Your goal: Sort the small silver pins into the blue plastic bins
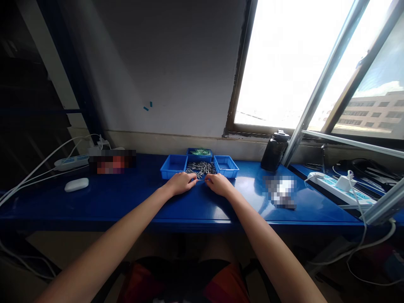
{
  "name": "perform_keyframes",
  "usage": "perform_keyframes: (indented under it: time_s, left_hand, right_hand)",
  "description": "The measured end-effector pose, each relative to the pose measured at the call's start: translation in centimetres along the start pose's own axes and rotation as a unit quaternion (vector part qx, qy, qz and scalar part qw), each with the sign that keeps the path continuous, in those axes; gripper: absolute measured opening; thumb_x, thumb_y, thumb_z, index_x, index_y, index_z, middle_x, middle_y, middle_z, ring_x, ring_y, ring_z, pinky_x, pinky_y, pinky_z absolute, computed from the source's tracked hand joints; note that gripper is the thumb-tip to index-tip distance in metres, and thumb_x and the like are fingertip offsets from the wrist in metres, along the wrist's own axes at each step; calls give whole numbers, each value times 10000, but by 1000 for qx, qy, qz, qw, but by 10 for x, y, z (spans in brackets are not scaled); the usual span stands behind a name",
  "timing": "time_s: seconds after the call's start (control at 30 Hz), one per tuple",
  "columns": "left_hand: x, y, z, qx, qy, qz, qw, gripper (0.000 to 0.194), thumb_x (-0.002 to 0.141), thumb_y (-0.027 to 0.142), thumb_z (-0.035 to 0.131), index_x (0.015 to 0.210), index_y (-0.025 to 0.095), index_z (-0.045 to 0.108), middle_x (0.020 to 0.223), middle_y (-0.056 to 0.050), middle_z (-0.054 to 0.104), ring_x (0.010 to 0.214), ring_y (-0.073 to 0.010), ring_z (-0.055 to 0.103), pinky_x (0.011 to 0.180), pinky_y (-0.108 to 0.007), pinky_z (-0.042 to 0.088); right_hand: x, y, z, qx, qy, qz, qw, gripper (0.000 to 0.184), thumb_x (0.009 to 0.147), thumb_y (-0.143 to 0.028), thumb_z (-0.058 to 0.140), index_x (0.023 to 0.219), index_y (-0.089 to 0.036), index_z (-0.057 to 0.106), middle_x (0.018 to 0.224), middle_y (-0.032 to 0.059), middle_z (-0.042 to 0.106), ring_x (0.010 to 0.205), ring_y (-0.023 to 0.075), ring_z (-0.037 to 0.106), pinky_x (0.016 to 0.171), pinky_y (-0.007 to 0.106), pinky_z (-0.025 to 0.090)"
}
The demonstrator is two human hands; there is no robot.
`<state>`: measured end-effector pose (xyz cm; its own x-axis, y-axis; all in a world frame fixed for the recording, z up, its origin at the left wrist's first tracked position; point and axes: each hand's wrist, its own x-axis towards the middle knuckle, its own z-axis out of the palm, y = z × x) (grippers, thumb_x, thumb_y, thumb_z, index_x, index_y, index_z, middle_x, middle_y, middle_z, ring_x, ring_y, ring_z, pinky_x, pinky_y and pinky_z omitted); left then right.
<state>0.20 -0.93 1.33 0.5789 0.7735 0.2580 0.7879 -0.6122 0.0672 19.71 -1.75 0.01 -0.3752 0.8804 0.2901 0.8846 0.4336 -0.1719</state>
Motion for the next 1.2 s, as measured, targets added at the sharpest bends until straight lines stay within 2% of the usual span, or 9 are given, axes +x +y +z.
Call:
perform_keyframes:
  time_s: [0.37, 0.63, 1.2]
  left_hand:
    - [2, -5, 6, -1, 13, 17, 1000, 318, 840, 431, 319, 836, 212, 550, 760, -48, 625, 715, -204, 584, 591, -258, 395]
    - [2, -6, 5, -10, 9, 17, 1000, 285, 829, 426, 355, 850, 216, 546, 756, -40, 625, 697, -194, 580, 577, -250, 388]
    - [4, -6, 3, -12, -11, 8, 1000, 148, 800, 321, 448, 895, 225, 510, 784, -23, 625, 718, -186, 584, 578, -239, 394]
  right_hand:
    - [1, 2, 2, 11, 6, -9, 1000, 239, 824, -302, 406, 917, -203, 602, 664, 18, 600, 583, 114, 513, 544, 193, 321]
    - [0, 1, 2, 20, 1, -4, 1000, 216, 804, -293, 431, 903, -197, 598, 622, 4, 570, 548, 99, 474, 513, 192, 287]
    - [0, -6, 0, 40, 4, -7, 999, 128, 763, -224, 485, 838, -172, 575, 604, -18, 548, 540, 77, 443, 519, 183, 267]
